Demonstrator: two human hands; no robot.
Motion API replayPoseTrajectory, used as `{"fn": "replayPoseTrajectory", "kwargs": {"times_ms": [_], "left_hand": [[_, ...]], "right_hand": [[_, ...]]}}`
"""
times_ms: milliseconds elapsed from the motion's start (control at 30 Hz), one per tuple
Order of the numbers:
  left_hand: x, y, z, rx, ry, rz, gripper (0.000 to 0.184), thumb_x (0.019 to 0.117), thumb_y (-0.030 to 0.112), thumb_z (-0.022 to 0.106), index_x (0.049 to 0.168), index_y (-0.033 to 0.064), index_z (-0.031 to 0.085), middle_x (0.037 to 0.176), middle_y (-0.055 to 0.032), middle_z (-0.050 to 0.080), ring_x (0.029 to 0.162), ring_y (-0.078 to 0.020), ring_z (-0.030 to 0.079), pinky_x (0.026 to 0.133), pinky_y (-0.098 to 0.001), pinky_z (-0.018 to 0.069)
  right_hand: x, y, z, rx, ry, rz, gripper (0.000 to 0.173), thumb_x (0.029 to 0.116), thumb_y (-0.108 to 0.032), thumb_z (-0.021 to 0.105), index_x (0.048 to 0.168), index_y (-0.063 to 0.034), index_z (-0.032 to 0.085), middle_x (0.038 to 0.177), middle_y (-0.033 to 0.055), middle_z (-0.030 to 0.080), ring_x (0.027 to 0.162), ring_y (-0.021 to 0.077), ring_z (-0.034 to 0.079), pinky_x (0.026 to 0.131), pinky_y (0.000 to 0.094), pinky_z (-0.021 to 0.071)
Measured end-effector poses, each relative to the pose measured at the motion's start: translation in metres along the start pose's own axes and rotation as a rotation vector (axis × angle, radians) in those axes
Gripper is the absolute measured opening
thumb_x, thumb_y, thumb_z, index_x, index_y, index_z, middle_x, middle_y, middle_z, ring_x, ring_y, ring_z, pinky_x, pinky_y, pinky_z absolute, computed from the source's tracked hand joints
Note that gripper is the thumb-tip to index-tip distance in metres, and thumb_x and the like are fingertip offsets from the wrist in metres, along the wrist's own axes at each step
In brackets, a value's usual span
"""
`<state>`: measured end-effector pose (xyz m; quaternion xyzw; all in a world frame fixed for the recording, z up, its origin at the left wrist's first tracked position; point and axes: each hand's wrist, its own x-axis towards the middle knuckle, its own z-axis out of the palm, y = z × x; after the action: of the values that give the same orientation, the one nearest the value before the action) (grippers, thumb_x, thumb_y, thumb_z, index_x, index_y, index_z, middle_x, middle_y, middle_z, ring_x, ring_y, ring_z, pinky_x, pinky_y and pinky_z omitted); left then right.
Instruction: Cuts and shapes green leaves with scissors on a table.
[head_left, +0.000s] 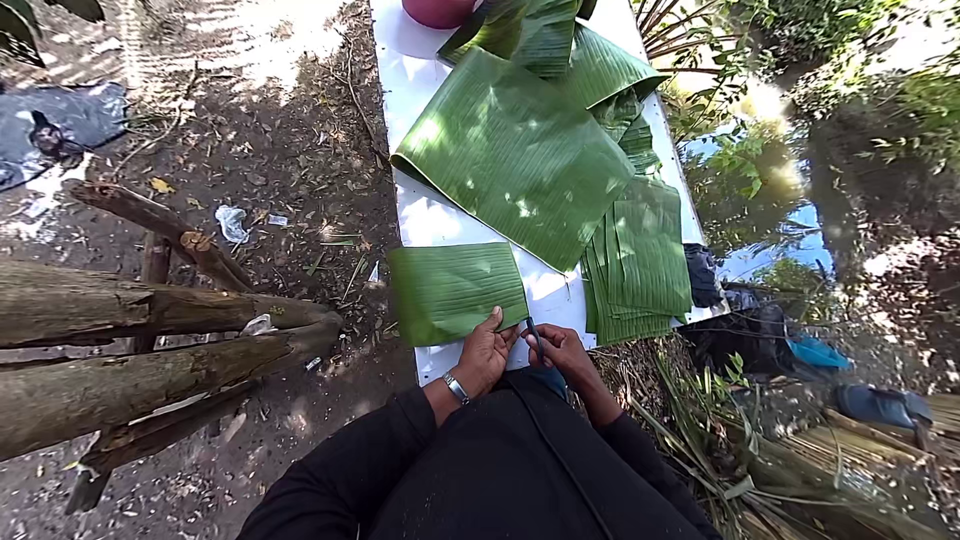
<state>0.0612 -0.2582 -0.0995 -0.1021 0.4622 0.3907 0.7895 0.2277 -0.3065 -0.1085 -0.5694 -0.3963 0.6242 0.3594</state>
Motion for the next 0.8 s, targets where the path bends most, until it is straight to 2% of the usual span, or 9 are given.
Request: {"fn": "replayPoseTrajectory", "kwargs": {"times_ms": [167,533,800], "left_hand": [[-0.001,0.000,0.000,0.030,-0.015,0.013,0.035,0.1111,0.022,0.043,0.136,-0.0027,0.047,0.115,-0.0198,0.067,0.096,-0.0251,0.071,0.088,-0.0360,0.0592],[-0.004,0.001,0.000,0.038,-0.003,0.014,0.034,0.1110,0.023,0.043,0.134,-0.0019,0.048,0.111,-0.0193,0.068,0.091,-0.0240,0.070,0.084,-0.0362,0.0596],[-0.005,0.000,-0.003,0.085,0.033,0.009,0.030,0.1098,0.020,0.046,0.131,-0.0012,0.051,0.109,-0.0173,0.067,0.090,-0.0225,0.070,0.082,-0.0348,0.0591]], "right_hand": [[0.010,-0.010,0.000,0.013,-0.001,0.013,0.021,0.0983,-0.018,0.063,0.105,0.0013,0.069,0.068,-0.0023,0.067,0.057,0.0071,0.063,0.057,0.0242,0.0553],[0.004,-0.003,0.000,-0.005,0.027,-0.061,0.016,0.0967,-0.010,0.065,0.105,0.0025,0.069,0.071,-0.0006,0.068,0.060,0.0083,0.065,0.062,0.0267,0.0591],[0.015,-0.013,-0.002,0.027,-0.015,0.049,0.022,0.1009,-0.020,0.058,0.102,-0.0006,0.067,0.067,-0.0019,0.066,0.057,0.0092,0.064,0.058,0.0266,0.0577]]}}
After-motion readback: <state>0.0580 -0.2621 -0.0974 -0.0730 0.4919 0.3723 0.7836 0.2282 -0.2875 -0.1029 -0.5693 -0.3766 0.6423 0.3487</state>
